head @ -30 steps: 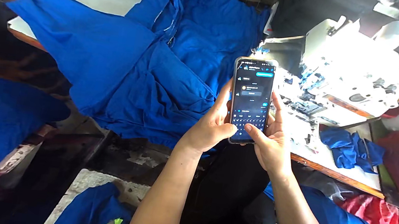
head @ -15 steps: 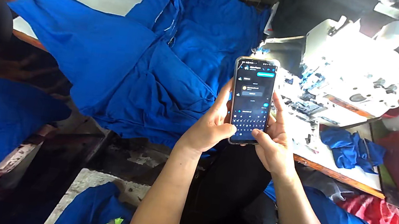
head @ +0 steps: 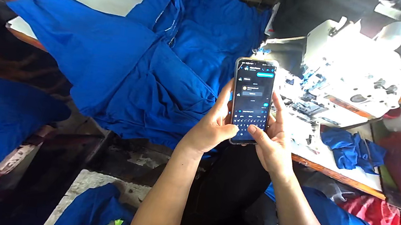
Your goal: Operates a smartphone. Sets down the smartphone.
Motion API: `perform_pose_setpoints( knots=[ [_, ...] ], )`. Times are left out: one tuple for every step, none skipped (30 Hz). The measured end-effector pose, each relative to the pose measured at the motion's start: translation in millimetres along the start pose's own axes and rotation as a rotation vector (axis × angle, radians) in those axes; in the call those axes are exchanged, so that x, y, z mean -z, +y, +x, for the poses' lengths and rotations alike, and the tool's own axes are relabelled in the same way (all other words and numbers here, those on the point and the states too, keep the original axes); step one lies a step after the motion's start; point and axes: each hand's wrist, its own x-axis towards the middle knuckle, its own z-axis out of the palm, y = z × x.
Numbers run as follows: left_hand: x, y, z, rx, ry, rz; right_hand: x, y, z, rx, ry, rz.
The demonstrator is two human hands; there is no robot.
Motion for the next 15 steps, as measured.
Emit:
perform_pose_setpoints(
  knots=[
    [-0.1,0.0,0.2,-0.003,-0.001,-0.001,-1.0,0.0,0.4,0.007,0.005,-0.009],
    [-0.2,0.2,0.3,-0.004,-0.002,0.001,-1.3,0.2,0.8,0.012,0.004,-0.009],
    [-0.4,0.6,0.3,-0.002,-0.003,0.003,-1.0,0.6,1.0,0.014,0.003,-0.005],
    [-0.4,0.8,0.4,0.004,-0.003,0.003,-0.6,0.8,0.9,0.014,0.003,-0.003],
    [-0.4,0.9,0.5,0.007,-0.002,0.002,-0.3,1.1,0.7,0.017,0.004,0.001],
    [-0.4,0.9,0.5,0.009,-0.002,-0.001,0.4,1.4,0.6,0.019,-0.003,0.005],
    [-0.5,1.2,0.5,0.008,-0.002,0.002,1.6,1.4,0.5,0.019,-0.021,0.006],
    [-0.5,1.6,0.5,0.006,-0.004,0.005,3.0,1.1,0.5,0.015,-0.044,0.004],
    [-0.4,2.0,0.3,0.005,-0.002,0.003,4.4,0.4,0.6,0.004,-0.065,-0.002],
    [-0.3,2.4,0.1,0.005,0.002,-0.005,5.6,-0.3,0.7,-0.010,-0.083,-0.010],
    [0.0,2.6,-0.2,0.005,0.004,-0.012,6.5,-1.1,1.1,-0.023,-0.092,-0.020],
    [0.6,2.9,-0.3,0.008,0.001,-0.012,7.1,-1.8,1.6,-0.026,-0.096,-0.040],
    [0.9,3.2,-0.4,0.010,-0.001,-0.011,7.4,-2.4,2.2,-0.035,-0.097,-0.041],
    [1.1,3.2,-0.6,0.012,0.001,-0.014,7.3,-2.8,2.5,-0.038,-0.098,-0.038],
    [1.2,3.2,-0.8,0.013,0.001,-0.021,6.9,-3.0,2.7,-0.036,-0.098,-0.040]
  ],
)
